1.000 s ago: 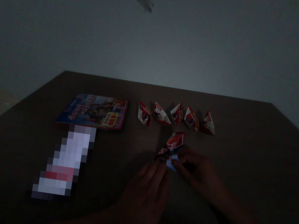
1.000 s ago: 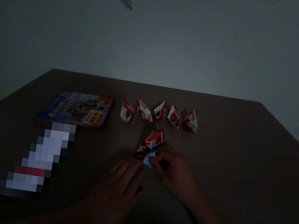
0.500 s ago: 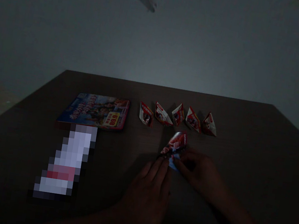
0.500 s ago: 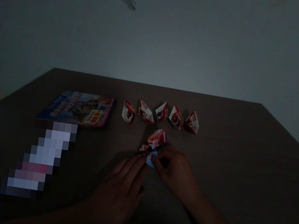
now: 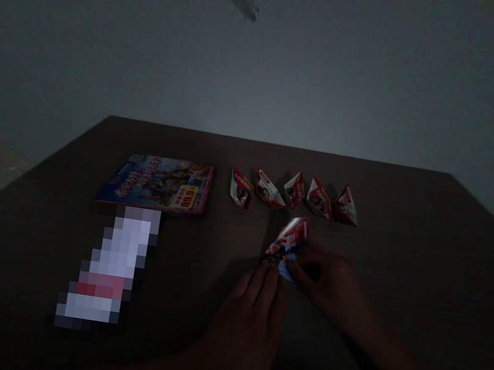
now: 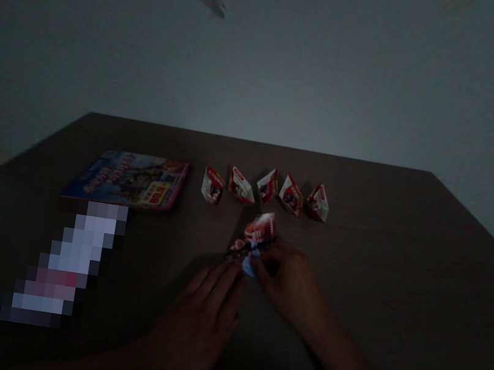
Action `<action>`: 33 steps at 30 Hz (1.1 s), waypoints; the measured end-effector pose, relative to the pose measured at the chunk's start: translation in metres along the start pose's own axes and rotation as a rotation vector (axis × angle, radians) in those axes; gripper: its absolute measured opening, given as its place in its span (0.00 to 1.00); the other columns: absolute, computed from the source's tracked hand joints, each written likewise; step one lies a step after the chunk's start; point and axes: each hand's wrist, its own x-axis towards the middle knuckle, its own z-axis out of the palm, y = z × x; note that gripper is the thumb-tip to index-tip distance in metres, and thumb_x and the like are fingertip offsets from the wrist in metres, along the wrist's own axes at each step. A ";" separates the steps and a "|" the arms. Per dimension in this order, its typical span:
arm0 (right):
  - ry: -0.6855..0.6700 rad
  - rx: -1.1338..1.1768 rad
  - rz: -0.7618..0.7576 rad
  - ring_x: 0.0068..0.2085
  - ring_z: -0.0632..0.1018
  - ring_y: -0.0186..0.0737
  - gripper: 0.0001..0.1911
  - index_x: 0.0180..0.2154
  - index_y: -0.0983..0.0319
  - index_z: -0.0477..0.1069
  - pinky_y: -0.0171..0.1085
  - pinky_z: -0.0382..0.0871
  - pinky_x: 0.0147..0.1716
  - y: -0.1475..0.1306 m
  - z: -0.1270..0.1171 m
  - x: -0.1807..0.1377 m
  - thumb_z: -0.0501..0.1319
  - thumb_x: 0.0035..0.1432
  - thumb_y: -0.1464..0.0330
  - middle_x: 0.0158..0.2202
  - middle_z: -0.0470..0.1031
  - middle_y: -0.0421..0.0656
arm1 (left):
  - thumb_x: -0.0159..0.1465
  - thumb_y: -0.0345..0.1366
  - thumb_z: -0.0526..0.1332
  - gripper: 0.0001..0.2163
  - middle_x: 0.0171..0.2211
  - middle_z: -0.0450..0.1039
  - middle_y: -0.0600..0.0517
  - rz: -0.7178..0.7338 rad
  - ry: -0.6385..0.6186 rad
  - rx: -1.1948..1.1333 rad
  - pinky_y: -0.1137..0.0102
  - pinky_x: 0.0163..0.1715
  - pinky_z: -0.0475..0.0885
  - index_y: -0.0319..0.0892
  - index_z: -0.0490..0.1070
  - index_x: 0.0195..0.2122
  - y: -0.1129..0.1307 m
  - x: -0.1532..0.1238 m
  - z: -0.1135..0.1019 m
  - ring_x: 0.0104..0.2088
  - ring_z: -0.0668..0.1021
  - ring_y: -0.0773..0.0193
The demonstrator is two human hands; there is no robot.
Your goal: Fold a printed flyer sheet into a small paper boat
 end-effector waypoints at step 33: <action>-0.046 0.183 -0.055 0.33 0.74 0.37 0.08 0.28 0.61 0.71 0.35 0.66 0.33 0.002 -0.006 -0.007 0.58 0.59 0.69 0.30 0.73 0.42 | 0.64 0.31 0.53 0.08 0.38 0.69 0.49 -0.284 -0.002 -0.299 0.61 0.40 0.66 0.42 0.69 0.42 -0.048 0.023 -0.021 0.40 0.70 0.58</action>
